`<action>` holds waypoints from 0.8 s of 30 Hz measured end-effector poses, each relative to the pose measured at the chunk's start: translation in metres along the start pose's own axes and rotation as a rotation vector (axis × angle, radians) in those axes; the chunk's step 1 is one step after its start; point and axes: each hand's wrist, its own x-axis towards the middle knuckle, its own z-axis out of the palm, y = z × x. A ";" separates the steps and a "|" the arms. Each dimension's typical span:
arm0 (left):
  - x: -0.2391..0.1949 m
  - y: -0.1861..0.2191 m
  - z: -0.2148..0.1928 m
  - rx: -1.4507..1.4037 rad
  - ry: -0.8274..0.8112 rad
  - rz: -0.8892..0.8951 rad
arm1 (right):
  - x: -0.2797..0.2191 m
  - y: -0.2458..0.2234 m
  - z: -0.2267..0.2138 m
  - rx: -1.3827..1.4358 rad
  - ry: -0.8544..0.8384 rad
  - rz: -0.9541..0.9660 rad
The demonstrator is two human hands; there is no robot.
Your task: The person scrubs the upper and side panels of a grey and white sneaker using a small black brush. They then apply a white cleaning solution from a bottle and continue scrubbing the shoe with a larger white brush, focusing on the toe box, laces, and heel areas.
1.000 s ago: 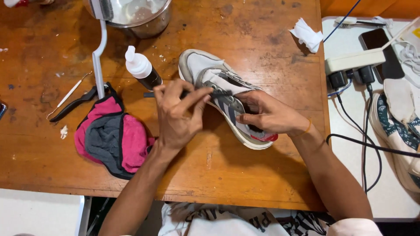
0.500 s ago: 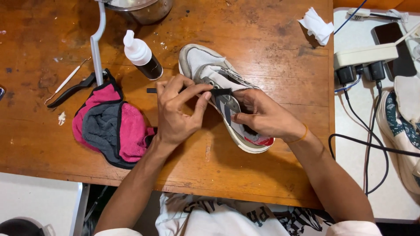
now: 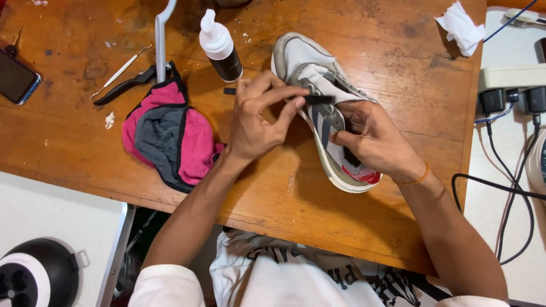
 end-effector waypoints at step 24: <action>0.000 0.020 -0.007 0.168 0.037 -0.067 | 0.000 -0.016 -0.005 -0.082 0.082 0.072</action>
